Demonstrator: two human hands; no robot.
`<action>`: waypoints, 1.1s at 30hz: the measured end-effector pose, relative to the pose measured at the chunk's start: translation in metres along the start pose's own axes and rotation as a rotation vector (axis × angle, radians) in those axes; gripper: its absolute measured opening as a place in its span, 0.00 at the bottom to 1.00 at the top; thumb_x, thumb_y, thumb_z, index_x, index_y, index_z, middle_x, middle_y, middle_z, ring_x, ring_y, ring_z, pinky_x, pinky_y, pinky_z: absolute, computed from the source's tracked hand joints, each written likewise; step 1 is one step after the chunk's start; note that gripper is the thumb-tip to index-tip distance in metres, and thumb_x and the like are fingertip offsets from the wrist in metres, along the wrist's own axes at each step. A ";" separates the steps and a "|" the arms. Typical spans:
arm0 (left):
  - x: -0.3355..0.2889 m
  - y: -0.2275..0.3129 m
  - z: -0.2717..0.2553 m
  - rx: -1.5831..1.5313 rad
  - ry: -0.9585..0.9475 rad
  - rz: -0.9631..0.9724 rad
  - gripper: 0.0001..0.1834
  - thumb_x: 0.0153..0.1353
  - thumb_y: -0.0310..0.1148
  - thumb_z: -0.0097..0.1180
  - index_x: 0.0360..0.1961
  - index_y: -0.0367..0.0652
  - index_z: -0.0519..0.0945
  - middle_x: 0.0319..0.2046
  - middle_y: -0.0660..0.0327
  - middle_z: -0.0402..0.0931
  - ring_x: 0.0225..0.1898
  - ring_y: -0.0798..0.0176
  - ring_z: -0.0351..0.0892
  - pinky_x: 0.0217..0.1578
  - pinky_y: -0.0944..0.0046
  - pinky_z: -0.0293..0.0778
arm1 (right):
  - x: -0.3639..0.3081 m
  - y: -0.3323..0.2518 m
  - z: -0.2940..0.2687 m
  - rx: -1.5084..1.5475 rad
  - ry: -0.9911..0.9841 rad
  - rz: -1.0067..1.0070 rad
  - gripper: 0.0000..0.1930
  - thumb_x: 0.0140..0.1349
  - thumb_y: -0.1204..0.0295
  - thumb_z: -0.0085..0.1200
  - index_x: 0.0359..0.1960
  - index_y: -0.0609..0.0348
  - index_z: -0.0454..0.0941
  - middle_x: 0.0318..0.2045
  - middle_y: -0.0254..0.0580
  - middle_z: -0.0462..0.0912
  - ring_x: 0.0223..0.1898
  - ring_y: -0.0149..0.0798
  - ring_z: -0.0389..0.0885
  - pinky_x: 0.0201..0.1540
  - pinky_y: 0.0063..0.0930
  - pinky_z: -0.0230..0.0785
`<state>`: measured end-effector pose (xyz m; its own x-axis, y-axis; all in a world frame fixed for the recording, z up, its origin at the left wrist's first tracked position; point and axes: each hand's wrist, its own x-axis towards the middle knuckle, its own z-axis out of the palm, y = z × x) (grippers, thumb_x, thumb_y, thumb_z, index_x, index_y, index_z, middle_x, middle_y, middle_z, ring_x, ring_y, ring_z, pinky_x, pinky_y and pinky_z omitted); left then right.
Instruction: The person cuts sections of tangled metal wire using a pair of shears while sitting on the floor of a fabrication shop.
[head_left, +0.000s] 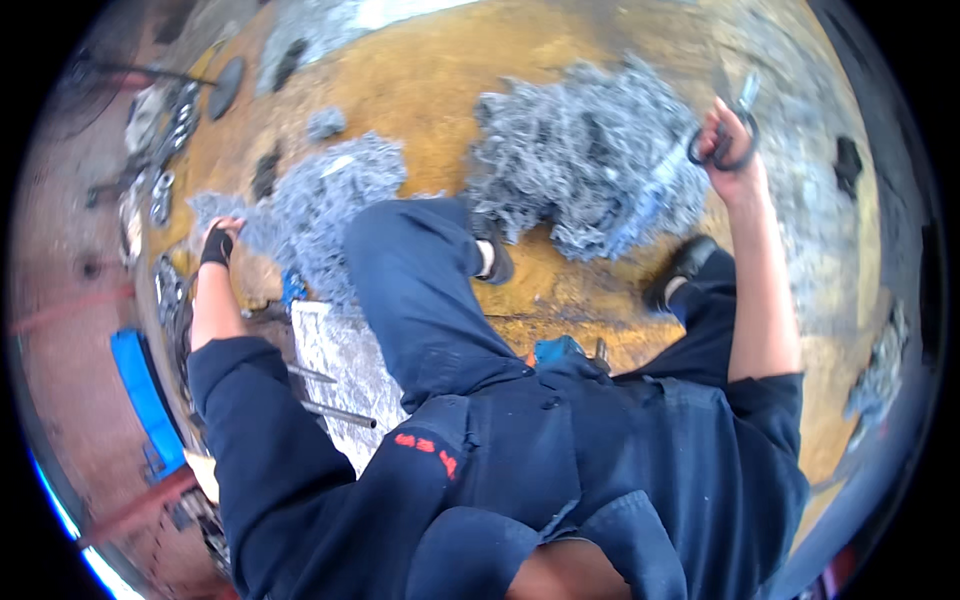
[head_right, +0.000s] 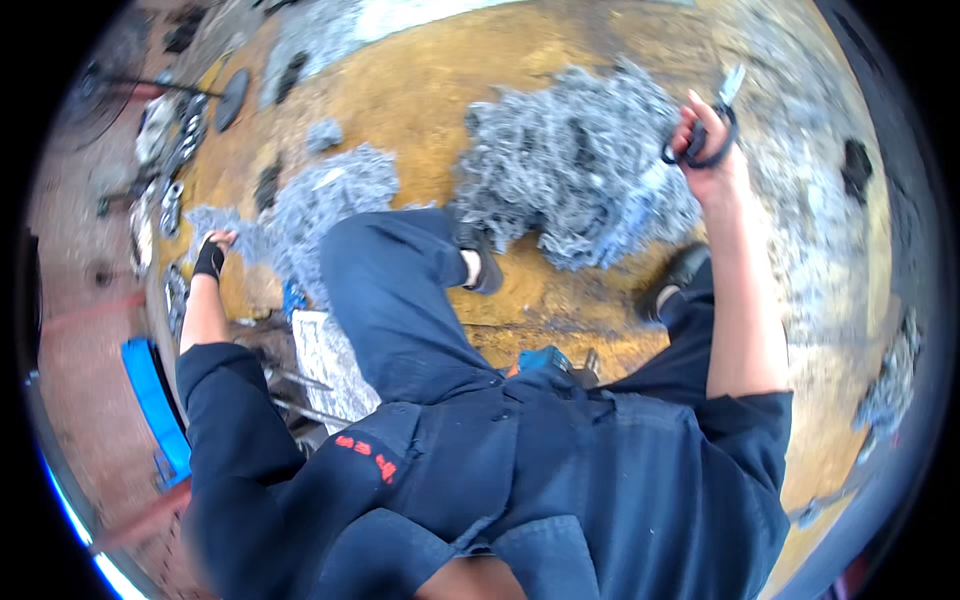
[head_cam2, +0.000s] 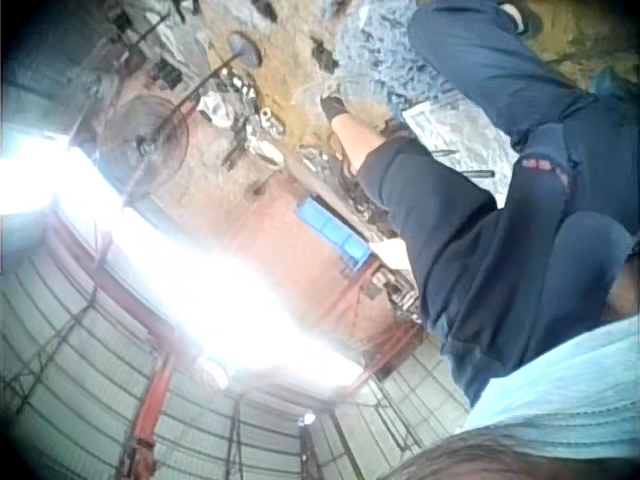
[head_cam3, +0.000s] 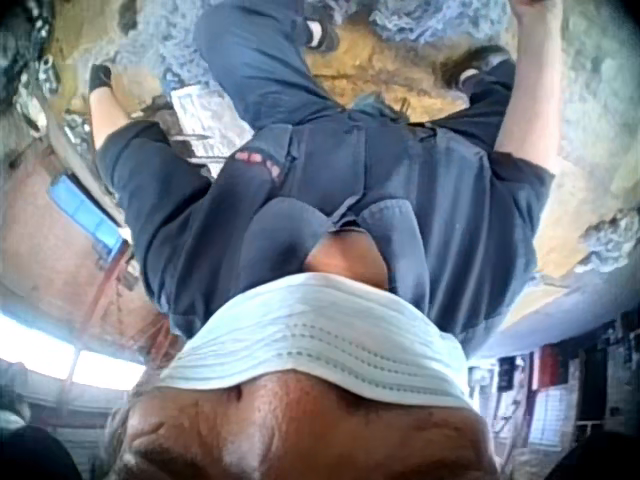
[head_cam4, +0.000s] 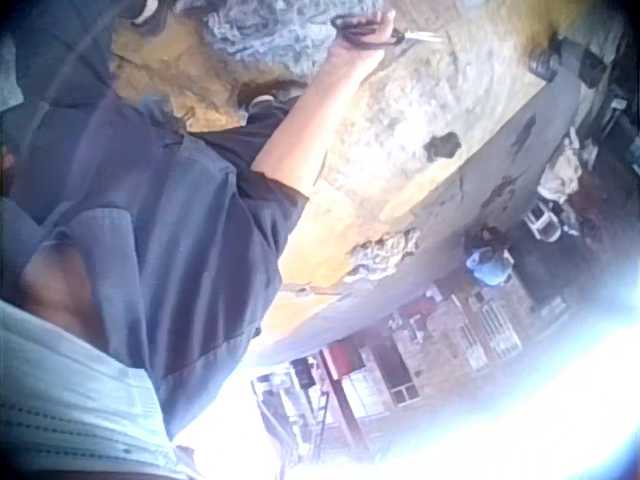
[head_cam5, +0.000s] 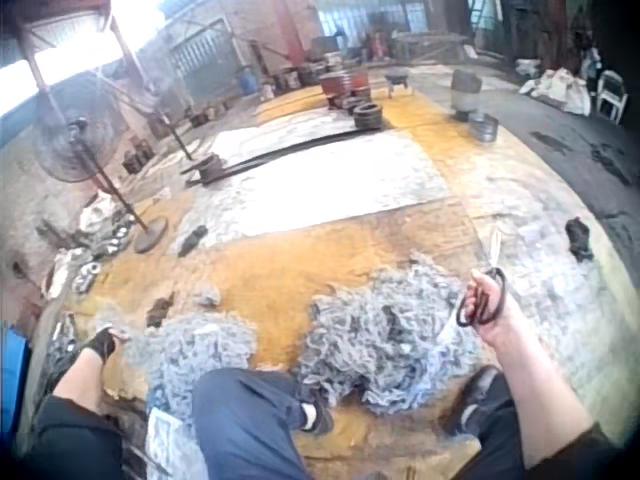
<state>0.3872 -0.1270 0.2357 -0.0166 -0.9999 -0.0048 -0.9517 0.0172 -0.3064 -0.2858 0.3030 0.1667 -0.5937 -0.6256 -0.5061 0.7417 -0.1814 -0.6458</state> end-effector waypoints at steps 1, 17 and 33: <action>-0.005 0.010 0.008 0.119 0.060 -0.094 0.29 0.54 0.46 0.51 0.56 0.48 0.65 0.56 0.49 0.59 0.58 0.48 0.56 0.54 0.51 0.62 | -0.002 -0.004 -0.003 -0.017 -0.036 -0.022 0.14 0.52 0.67 0.63 0.29 0.60 0.70 0.18 0.29 0.70 0.17 0.25 0.67 0.19 0.17 0.60; -0.007 0.353 0.077 -0.760 0.028 0.676 0.35 0.44 0.45 0.62 0.52 0.36 0.70 0.47 0.46 0.74 0.50 0.50 0.73 0.51 0.59 0.67 | -0.023 -0.055 -0.007 0.119 0.035 -0.394 0.15 0.55 0.60 0.58 0.19 0.51 0.67 0.15 0.31 0.70 0.14 0.29 0.68 0.16 0.20 0.62; -0.233 0.589 0.104 -0.444 -0.342 0.386 0.69 0.26 0.51 0.75 0.66 0.46 0.42 0.66 0.45 0.38 0.67 0.42 0.38 0.61 0.41 0.52 | -0.027 -0.053 -0.012 0.278 0.131 -0.140 0.08 0.52 0.74 0.58 0.23 0.60 0.70 0.19 0.36 0.72 0.19 0.30 0.71 0.21 0.20 0.66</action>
<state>-0.1376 0.1163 -0.0424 -0.3519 -0.8647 -0.3585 -0.9339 0.2984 0.1969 -0.3128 0.3387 0.2080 -0.7177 -0.4801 -0.5043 0.6959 -0.4701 -0.5429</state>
